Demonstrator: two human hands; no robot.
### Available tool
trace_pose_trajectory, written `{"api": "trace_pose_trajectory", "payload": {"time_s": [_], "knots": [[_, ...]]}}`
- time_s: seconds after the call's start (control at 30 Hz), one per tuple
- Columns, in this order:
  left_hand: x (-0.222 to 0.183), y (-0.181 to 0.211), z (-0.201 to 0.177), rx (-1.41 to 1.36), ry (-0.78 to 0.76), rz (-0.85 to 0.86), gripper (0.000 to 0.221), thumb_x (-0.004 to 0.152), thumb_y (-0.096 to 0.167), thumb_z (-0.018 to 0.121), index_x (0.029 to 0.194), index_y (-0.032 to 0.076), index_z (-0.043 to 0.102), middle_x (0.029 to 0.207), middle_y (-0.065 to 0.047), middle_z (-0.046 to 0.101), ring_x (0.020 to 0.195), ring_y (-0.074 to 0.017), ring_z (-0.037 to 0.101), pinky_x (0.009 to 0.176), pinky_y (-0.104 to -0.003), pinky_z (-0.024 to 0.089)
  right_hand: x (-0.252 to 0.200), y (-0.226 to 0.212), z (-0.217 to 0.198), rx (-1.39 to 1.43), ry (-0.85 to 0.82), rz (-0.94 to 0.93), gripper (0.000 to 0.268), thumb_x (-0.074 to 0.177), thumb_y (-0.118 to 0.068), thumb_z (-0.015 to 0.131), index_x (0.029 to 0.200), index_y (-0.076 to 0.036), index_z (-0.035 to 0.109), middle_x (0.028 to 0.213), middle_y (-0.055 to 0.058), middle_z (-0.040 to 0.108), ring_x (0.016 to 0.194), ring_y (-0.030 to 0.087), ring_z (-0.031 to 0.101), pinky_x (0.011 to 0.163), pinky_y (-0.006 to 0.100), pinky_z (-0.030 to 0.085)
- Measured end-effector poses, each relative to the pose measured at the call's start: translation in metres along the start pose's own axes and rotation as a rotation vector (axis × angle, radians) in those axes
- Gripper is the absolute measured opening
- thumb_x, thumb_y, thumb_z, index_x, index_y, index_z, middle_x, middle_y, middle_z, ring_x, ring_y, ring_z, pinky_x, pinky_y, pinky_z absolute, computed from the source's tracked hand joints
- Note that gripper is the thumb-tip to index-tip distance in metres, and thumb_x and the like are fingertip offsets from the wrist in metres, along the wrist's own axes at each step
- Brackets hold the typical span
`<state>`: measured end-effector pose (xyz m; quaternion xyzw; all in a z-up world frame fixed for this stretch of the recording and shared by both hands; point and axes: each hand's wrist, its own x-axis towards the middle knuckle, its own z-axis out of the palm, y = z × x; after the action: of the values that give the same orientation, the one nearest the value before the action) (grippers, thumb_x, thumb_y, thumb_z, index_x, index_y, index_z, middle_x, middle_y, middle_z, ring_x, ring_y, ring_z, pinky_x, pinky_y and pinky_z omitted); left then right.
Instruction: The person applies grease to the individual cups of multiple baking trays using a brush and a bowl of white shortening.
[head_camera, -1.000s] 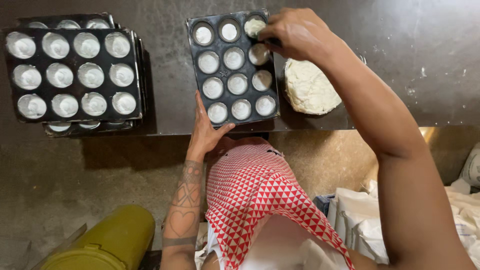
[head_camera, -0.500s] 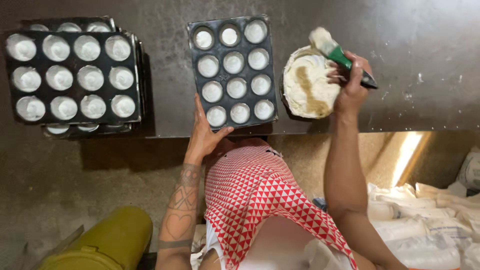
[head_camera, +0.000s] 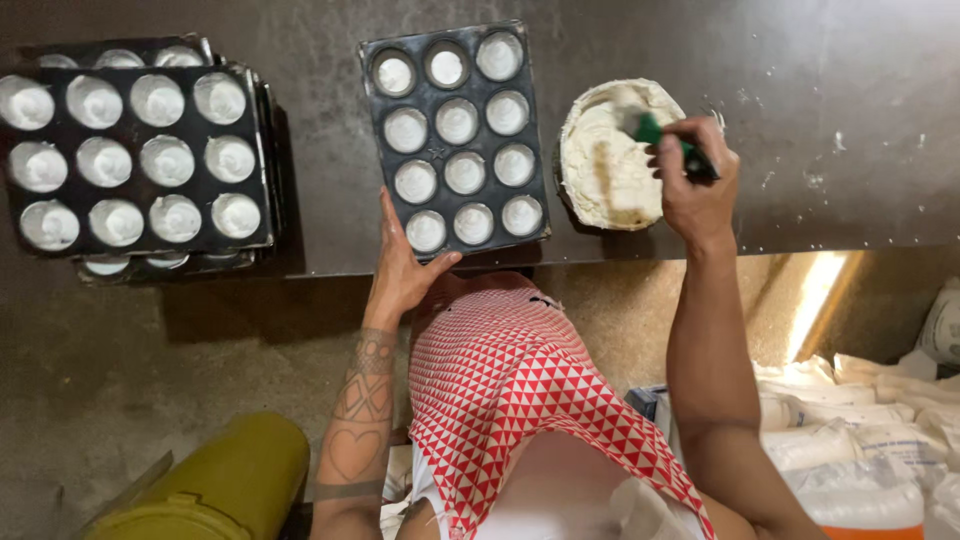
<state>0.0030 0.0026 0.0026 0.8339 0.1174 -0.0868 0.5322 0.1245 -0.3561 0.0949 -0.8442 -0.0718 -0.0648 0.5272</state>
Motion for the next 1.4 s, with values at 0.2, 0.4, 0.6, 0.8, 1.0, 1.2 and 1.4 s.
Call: {"api": "trace_pose_trajectory", "payload": {"time_s": [0.2,0.4,0.6,0.8,1.0,1.2,1.4], "knots": [[-0.001,-0.007,0.003,-0.014,0.024,0.076,0.142,0.07,0.03,0.096,0.161,0.0,-0.009,0.168,-0.032,0.012,0.156,-0.045,0.02,0.126,-0.049,0.024,0.073,-0.087,0.055,-0.489,-0.518,-0.595,0.027,0.097,-0.014,0.08,0.124,-0.011,0.075,0.106,0.012,0.072,0.094,0.031,0.069,0.08,0.042,0.056],[-0.001,-0.008,0.004,0.015,0.041,0.068,0.144,0.068,0.033,0.096,0.161,0.001,-0.009,0.166,-0.033,0.017,0.153,-0.0454,0.024,0.125,-0.049,0.026,0.138,-0.062,0.151,-0.77,-0.801,-0.685,0.022,0.101,-0.029,0.072,0.109,-0.009,0.074,0.101,0.015,0.073,0.093,0.038,0.068,0.08,0.049,0.055],[-0.003,-0.007,0.004,0.019,0.04,0.061,0.142,0.069,0.033,0.096,0.16,0.001,-0.008,0.165,-0.033,0.016,0.154,-0.0451,0.023,0.124,-0.049,0.027,0.146,0.042,0.246,0.085,-0.047,0.079,0.041,0.104,-0.036,0.058,0.109,0.003,0.068,0.092,0.027,0.069,0.083,0.04,0.066,0.072,0.047,0.055],[-0.001,-0.003,0.001,0.037,0.036,0.087,0.142,0.067,0.03,0.097,0.159,0.0,-0.007,0.165,-0.034,0.016,0.153,-0.0457,0.022,0.123,-0.049,0.026,0.029,0.045,0.121,0.895,-0.035,0.338,0.062,0.099,-0.052,0.054,0.138,-0.003,0.056,0.116,0.021,0.071,0.086,0.025,0.074,0.079,0.038,0.064],[-0.002,-0.003,0.001,-0.004,-0.018,0.069,0.14,0.07,0.029,0.094,0.161,-0.001,-0.008,0.165,-0.032,0.02,0.155,-0.0428,0.025,0.126,-0.047,0.026,0.0,0.055,-0.025,0.198,0.145,0.11,0.028,0.116,-0.024,0.054,0.111,0.001,0.065,0.091,0.013,0.071,0.08,0.018,0.071,0.071,0.029,0.059],[-0.001,0.0,0.0,0.012,-0.017,0.051,0.14,0.072,0.029,0.095,0.16,-0.002,-0.011,0.167,-0.034,0.008,0.155,-0.044,0.017,0.124,-0.047,0.023,-0.004,0.108,-0.007,0.073,0.05,0.36,0.023,0.108,-0.021,0.063,0.103,0.0,0.07,0.083,0.006,0.069,0.068,0.012,0.065,0.059,0.026,0.052],[-0.002,-0.004,0.002,0.003,0.028,0.104,0.139,0.072,0.028,0.095,0.16,-0.001,-0.008,0.168,-0.034,0.013,0.157,-0.044,0.02,0.127,-0.048,0.024,-0.005,0.021,0.0,0.121,0.084,0.077,0.014,0.111,-0.016,0.064,0.106,-0.004,0.067,0.088,0.006,0.073,0.074,0.012,0.068,0.067,0.028,0.055]]}}
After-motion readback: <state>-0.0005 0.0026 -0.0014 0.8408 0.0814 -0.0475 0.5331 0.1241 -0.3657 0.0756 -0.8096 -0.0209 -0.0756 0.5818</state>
